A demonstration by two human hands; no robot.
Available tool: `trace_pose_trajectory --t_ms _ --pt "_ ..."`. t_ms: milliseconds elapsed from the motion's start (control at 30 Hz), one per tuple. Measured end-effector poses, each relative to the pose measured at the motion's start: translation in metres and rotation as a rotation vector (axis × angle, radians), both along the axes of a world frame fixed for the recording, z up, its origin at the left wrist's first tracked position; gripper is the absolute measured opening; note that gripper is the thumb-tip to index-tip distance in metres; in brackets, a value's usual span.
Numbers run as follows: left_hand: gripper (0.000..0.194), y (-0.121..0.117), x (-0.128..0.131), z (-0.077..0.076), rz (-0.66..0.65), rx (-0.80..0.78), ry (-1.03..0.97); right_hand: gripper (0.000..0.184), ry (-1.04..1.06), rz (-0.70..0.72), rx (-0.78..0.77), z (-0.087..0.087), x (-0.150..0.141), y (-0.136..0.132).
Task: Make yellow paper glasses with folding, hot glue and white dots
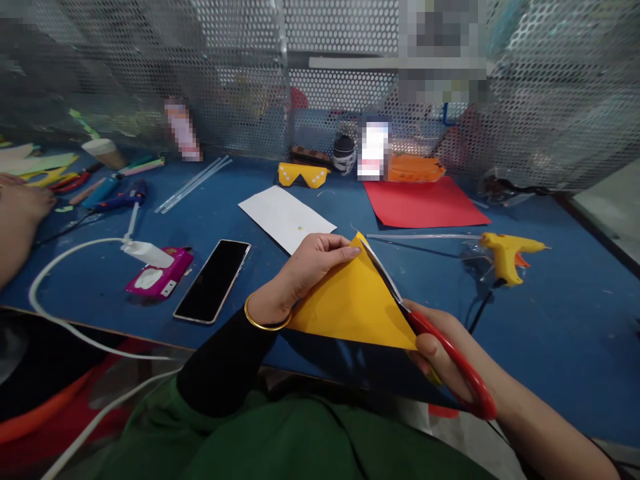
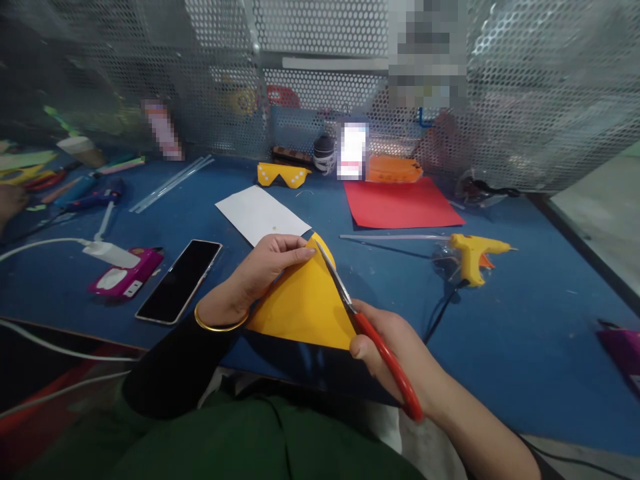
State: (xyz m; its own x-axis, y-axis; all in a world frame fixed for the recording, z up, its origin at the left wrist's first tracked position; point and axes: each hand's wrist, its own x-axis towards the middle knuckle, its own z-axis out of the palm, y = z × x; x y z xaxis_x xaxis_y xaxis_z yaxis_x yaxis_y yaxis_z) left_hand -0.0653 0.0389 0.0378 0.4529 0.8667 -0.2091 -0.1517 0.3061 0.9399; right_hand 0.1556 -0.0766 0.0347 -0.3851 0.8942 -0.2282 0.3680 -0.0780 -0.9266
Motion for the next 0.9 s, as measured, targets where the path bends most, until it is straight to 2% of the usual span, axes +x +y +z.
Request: trace_pose_trajectory --t_ms 133,267,533,700,900 --pt "0.028 -0.0002 -0.0005 0.0016 0.003 0.003 -0.008 0.080 0.006 -0.028 -0.041 0.0017 -0.0023 -0.0001" --pt "0.029 -0.0006 -0.0009 0.0015 0.007 0.006 -0.016 0.077 0.006 -0.037 -0.015 0.0010 -0.0008 -0.0009" --pt "0.022 -0.0023 -0.0001 -0.0020 -0.083 -0.025 -0.008 0.071 -0.071 0.004 0.190 0.0022 0.0023 0.0047" --pt "0.018 -0.0011 0.0005 -0.0021 -0.086 -0.026 -0.035 0.070 -0.093 -0.027 0.120 -0.0012 0.0023 0.0047" --pt "0.023 -0.0011 0.0009 0.0003 -0.059 -0.034 -0.044 0.070 -0.076 -0.038 0.048 -0.0019 0.0010 0.0068"
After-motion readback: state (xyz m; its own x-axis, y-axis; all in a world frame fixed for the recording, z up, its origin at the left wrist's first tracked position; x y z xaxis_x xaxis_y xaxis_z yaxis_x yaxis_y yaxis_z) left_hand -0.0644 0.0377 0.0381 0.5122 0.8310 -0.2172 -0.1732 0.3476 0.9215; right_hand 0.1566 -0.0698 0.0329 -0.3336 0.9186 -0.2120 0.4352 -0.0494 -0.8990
